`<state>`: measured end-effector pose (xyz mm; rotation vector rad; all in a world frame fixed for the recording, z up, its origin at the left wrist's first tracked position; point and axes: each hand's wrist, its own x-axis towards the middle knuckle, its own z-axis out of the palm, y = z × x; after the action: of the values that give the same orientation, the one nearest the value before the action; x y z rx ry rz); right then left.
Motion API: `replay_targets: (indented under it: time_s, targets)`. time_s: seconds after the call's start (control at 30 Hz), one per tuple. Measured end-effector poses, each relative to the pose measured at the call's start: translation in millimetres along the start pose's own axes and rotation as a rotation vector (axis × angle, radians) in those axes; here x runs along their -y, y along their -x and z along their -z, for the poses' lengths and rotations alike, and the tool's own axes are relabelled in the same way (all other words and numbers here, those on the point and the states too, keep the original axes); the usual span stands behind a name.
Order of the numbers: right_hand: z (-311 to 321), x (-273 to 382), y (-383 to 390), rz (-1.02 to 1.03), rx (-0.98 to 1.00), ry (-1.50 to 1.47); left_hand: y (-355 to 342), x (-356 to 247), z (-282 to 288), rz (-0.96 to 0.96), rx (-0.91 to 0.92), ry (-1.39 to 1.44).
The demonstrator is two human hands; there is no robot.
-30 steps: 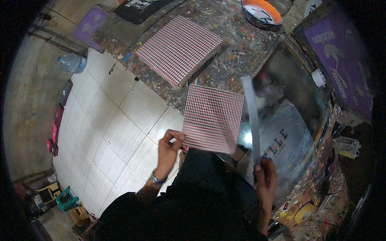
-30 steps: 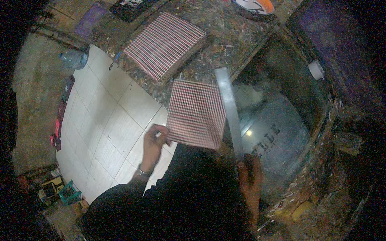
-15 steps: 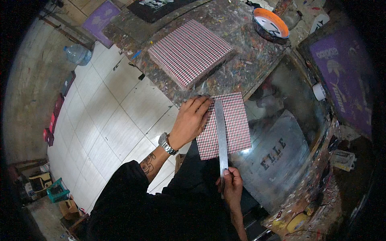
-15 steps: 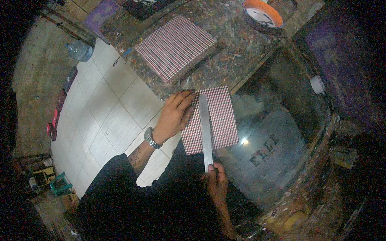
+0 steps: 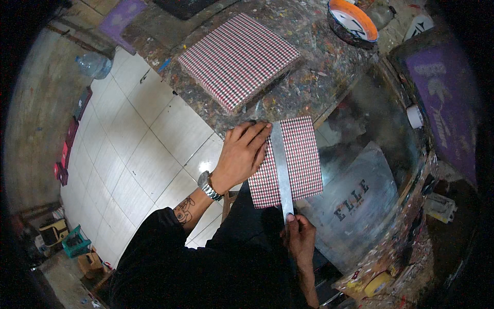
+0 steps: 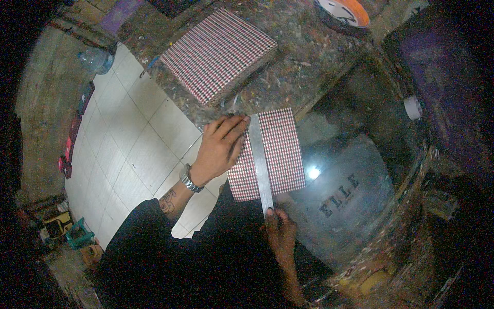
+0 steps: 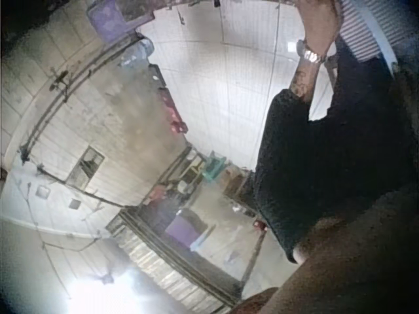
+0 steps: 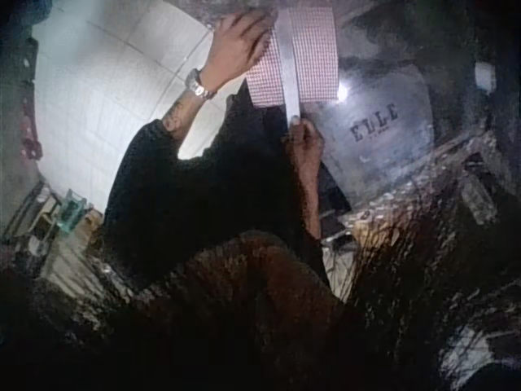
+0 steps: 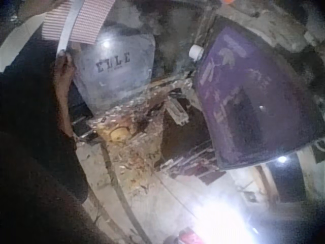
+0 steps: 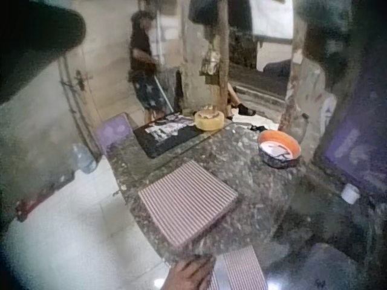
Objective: The person cleans a screen printing frame with a cloth, then places a patterned stencil onto a clear sheet and smooths it with a squeegee. They handle the screen, stencil, and squeegee throughout the process.
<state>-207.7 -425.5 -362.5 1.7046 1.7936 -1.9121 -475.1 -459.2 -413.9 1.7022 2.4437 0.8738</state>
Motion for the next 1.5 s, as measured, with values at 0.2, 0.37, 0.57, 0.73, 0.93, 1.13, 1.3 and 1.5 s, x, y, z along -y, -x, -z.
replay_targets:
  time_s: [0.2, 0.37, 0.57, 0.73, 0.93, 1.13, 1.3, 1.5]
  targets:
    - [4.5, 2.3, 0.9, 0.101, -0.03, 0.129, 0.0, -0.8, -1.8, -0.006, -0.013, -0.003]
    - [2.2, -16.5, -10.8, 0.23, -0.089, 0.273, -3.5, -2.1, 1.8, -0.009, -0.001, -0.06]
    - [-2.1, -23.9, -9.8, 0.275, -0.126, 0.454, -1.5, -0.1, -1.9, 0.005, -0.011, -0.104]
    - [-5.1, -15.8, -7.6, 0.312, -0.141, 0.492, -12.1, -11.2, 14.7, 0.326, 0.08, 0.374]
    - [-2.5, -1.8, -3.3, 0.214, -0.071, 0.451, 1.3, 5.1, -6.2, -0.009, -0.019, -0.073]
    - [-5.5, -7.4, -6.2, 0.307, -0.149, 0.429, -0.5, 3.7, -4.9, -0.007, 0.012, -0.108]
    - [-8.2, -20.8, -2.2, 0.529, -0.188, 0.236, 0.0, -1.5, 4.6, 0.054, 0.036, -0.017]
    - [15.3, -28.2, 35.6, 0.307, -0.336, -0.086, 16.1, -29.1, 16.8, 0.089, -0.088, -0.04]
